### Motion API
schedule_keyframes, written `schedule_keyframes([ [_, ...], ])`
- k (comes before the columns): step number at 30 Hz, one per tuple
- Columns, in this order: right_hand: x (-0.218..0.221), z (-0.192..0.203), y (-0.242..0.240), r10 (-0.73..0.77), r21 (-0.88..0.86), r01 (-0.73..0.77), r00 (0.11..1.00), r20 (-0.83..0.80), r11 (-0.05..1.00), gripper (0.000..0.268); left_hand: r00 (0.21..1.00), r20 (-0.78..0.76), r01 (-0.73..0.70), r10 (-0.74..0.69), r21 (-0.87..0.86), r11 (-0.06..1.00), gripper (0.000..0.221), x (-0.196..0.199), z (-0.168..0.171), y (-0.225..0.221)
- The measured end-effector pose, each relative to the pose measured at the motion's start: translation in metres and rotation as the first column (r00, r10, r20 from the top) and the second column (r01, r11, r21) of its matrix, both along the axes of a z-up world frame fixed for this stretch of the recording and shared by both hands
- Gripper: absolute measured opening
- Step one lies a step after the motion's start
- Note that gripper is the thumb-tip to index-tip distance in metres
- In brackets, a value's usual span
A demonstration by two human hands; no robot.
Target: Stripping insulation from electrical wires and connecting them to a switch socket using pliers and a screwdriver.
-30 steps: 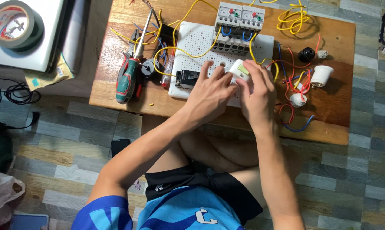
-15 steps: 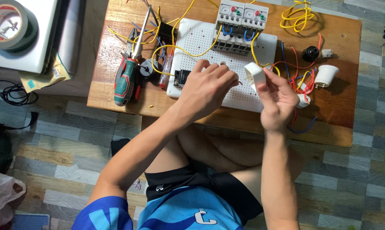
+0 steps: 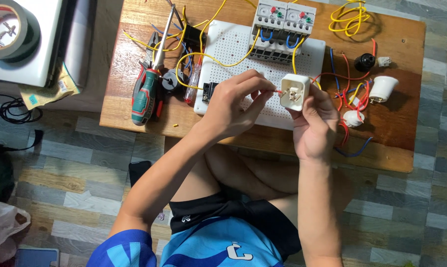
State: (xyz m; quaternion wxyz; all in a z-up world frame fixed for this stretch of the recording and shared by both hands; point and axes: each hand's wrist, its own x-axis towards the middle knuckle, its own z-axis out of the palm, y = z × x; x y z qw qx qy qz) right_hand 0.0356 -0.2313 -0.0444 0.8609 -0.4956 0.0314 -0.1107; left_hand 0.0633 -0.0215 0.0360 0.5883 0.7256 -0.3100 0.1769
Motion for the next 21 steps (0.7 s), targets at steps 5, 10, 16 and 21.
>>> schedule_keyframes([
  [5,0.001,0.008,0.008,0.018,0.106,-0.010,0.998,-0.066,0.994,0.024,1.000,-0.022,0.009,-0.009,-0.013,1.000,0.017,0.002,0.001,0.001],
  [10,0.002,0.012,0.010,0.018,0.170,0.001,0.993,-0.116,0.985,0.018,0.999,-0.045,0.019,-0.020,-0.029,0.999,0.015,0.003,0.001,0.002],
  [16,0.005,0.011,0.008,0.065,0.204,-0.025,0.979,-0.194,0.979,0.025,0.998,-0.052,0.014,-0.016,-0.035,0.999,0.015,0.003,0.002,0.003],
  [21,0.004,0.021,0.015,-0.020,0.082,0.037,0.981,-0.193,0.996,0.018,0.995,-0.089,0.028,-0.036,-0.087,0.996,0.013,0.004,-0.003,0.003],
])
